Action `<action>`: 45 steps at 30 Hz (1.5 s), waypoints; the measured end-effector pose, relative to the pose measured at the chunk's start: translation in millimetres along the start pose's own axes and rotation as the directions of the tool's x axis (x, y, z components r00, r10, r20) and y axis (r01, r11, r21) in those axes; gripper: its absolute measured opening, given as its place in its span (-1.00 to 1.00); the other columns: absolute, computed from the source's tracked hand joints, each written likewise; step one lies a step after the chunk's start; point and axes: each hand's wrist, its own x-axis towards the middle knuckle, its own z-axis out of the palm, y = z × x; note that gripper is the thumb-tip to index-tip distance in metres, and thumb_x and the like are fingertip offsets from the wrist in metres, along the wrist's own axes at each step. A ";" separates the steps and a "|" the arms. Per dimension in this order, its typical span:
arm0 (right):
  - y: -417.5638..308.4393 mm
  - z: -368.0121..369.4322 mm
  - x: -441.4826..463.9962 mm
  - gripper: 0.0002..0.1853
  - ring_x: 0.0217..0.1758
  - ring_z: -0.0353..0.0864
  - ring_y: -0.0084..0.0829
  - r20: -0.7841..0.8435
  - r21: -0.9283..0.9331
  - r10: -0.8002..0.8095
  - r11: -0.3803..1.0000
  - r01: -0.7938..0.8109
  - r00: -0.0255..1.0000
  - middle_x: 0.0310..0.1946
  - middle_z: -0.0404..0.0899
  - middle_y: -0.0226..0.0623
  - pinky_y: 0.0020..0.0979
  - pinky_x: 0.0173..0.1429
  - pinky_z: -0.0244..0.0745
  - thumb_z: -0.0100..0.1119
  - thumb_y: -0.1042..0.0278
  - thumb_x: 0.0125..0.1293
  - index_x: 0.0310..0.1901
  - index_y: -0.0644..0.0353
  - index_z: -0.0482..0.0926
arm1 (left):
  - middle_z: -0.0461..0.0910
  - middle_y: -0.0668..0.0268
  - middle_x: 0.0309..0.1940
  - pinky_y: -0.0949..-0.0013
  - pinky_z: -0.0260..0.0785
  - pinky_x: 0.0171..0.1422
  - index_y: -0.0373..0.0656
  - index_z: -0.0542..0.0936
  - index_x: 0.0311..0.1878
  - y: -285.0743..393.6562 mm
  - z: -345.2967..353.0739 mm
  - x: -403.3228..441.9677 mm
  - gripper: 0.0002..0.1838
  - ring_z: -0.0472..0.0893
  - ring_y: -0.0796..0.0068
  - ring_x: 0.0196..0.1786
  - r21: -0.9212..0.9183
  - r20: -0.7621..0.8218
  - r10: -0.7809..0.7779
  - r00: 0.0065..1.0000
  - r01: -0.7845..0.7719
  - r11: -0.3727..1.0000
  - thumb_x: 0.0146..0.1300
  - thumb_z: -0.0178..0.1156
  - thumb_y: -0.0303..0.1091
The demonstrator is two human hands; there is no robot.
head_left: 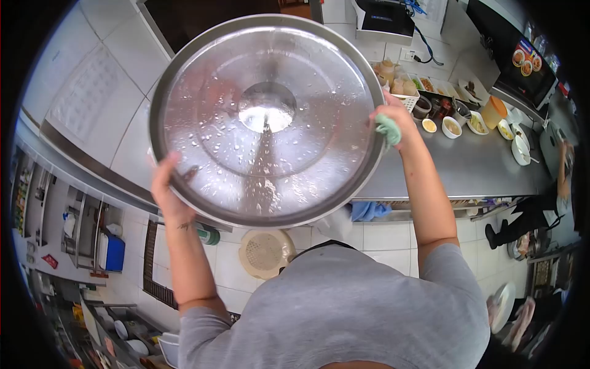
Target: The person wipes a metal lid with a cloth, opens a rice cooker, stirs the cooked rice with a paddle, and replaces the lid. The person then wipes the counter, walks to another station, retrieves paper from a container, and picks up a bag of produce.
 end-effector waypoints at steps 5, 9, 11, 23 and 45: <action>16.3 41.1 9.8 -0.31 0.12 0.48 -0.08 -0.074 -0.937 -0.683 0.297 0.183 0.727 0.09 0.46 0.05 -0.26 0.20 0.34 0.19 0.38 0.12 0.30 0.30 0.22 | 0.54 0.18 -0.20 0.34 0.42 -0.02 -0.39 0.40 0.01 -49.6 -17.9 -13.7 -0.44 0.56 0.30 -0.21 -0.304 0.260 -0.328 0.908 0.400 0.865 -0.23 -0.03 -0.64; 69.0 83.5 41.7 -0.30 0.38 0.20 -0.03 -0.092 -0.855 -0.846 0.338 0.395 0.526 0.32 0.18 0.13 -0.25 0.40 0.10 0.14 0.28 0.25 0.35 0.35 0.09 | 0.50 0.20 -0.09 0.45 0.44 -0.15 -0.39 0.36 0.08 -74.0 -29.5 -26.9 -0.37 0.53 0.37 -0.10 -0.238 0.481 -0.330 0.812 0.484 0.842 -0.26 -0.02 -0.67; 92.4 96.4 68.2 -0.31 0.43 0.09 -0.05 -0.325 -0.840 -0.830 0.473 0.266 0.453 0.38 0.06 0.09 -0.27 0.46 -0.02 0.10 0.28 0.30 0.35 0.38 0.05 | 0.47 0.23 -0.07 0.49 0.39 -0.07 -0.34 0.30 0.17 -72.7 -25.3 -52.6 -0.27 0.51 0.44 -0.08 -0.090 0.546 -0.290 0.786 0.399 0.912 -0.28 0.03 -0.68; 172.7 147.5 -95.9 -0.27 0.44 0.07 -0.04 0.424 -0.906 -0.265 -0.140 0.400 0.866 0.35 0.14 -0.01 -0.02 0.43 -0.01 0.14 0.51 0.00 0.31 0.14 0.24 | 0.54 0.21 -0.30 0.47 0.44 -0.26 -0.36 0.42 -0.08 -91.5 -23.4 -14.5 -0.44 0.57 0.31 -0.31 -0.275 0.521 -0.485 0.702 0.677 0.683 -0.33 -0.15 -0.73; 82.5 -54.0 -207.3 -0.16 0.46 0.01 -0.06 -0.502 -0.838 -0.827 0.538 0.094 0.254 0.40 0.02 0.07 -0.30 0.48 -0.06 0.22 0.42 0.17 0.39 0.37 -0.06 | 0.52 0.34 -0.29 0.65 0.29 -0.42 -0.37 0.36 0.21 -26.9 141.5 -196.2 -0.22 0.48 0.65 -0.37 -0.023 0.857 -0.270 0.440 0.555 0.832 -0.32 -0.02 -0.70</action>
